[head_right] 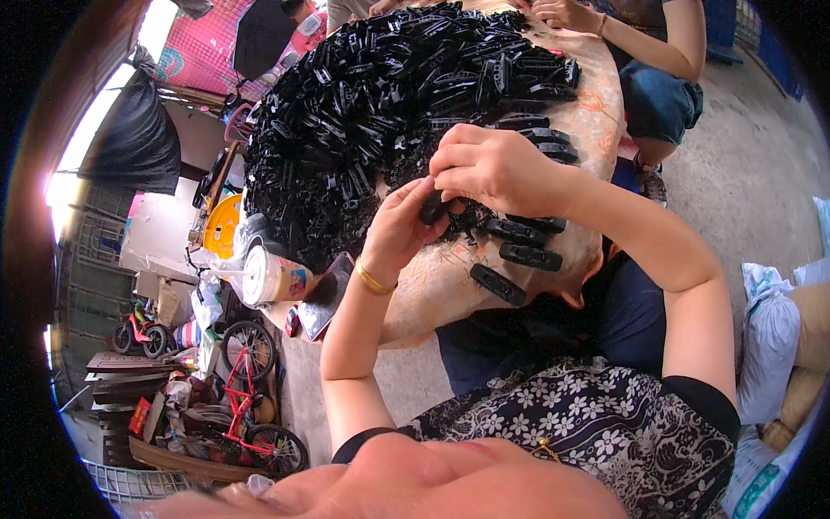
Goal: Sorting and pairing small black plastic clips on a table.
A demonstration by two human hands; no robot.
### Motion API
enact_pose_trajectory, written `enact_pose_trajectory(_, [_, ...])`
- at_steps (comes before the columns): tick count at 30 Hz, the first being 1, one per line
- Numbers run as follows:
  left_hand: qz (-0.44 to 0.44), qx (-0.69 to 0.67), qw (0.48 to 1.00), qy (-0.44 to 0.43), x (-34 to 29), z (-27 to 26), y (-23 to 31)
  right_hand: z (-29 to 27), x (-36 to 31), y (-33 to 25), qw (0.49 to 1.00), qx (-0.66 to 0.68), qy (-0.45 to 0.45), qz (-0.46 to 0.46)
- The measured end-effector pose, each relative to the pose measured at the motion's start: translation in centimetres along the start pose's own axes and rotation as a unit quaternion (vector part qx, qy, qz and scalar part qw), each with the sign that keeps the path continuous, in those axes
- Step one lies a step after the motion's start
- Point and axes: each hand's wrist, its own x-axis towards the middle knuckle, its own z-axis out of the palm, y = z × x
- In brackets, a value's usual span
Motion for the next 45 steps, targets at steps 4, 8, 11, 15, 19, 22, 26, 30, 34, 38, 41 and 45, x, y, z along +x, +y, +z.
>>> enact_pose_trajectory(4, [-0.01,0.088,0.996,-0.016,-0.4,0.0,0.7,-0.1,-0.7,0.3,0.999,-0.015,-0.034,-0.026])
enact_pose_trajectory(8, [0.06,0.177,0.98,-0.06,-0.9,0.6,1.1,-0.3,-0.7,-0.1,0.999,-0.019,-0.036,-0.01])
enact_pose_trajectory(11, [0.06,0.208,0.975,-0.058,-1.1,0.6,1.6,-0.3,-0.9,-0.2,0.999,0.013,-0.031,0.019])
enact_pose_trajectory(15, [0.101,0.255,0.961,-0.035,-1.2,0.4,1.5,-0.1,-0.8,-0.5,1.0,0.017,-0.008,-0.005])
enact_pose_trajectory(19, [0.061,0.238,0.969,-0.017,-1.1,0.4,1.8,-0.6,-1.1,-0.2,0.998,-0.019,-0.017,-0.05])
enact_pose_trajectory(22, [0.049,0.171,0.983,-0.037,-1.1,0.3,1.8,-0.3,-1.3,-0.1,1.0,0.016,0.001,0.003])
enact_pose_trajectory(26, [0.12,0.241,0.963,-0.005,-1.1,0.6,1.5,-0.1,-0.7,-1.1,0.977,0.116,-0.005,0.179])
enact_pose_trajectory(30, [0.177,0.382,0.907,0.025,-1.3,0.7,0.9,-0.9,-0.6,-0.8,0.938,0.178,-0.111,0.275])
enact_pose_trajectory(34, [0.241,0.485,0.836,0.085,-1.6,1.8,0.5,-0.6,-0.9,-1.0,0.961,0.129,-0.07,0.233])
enact_pose_trajectory(38, [0.264,0.498,0.821,0.095,-1.2,2.5,-0.3,-0.7,-1.5,0.7,0.957,0.162,-0.07,0.232])
enact_pose_trajectory(41, [0.293,0.509,0.809,0.026,-1.5,3.9,-1.2,-2.3,-1.6,4.3,0.902,0.29,-0.061,0.314])
enact_pose_trajectory(45, [0.347,0.628,0.694,-0.062,-2.4,6.4,-2.6,-2.6,-3.4,6.4,0.936,0.043,-0.13,0.323])
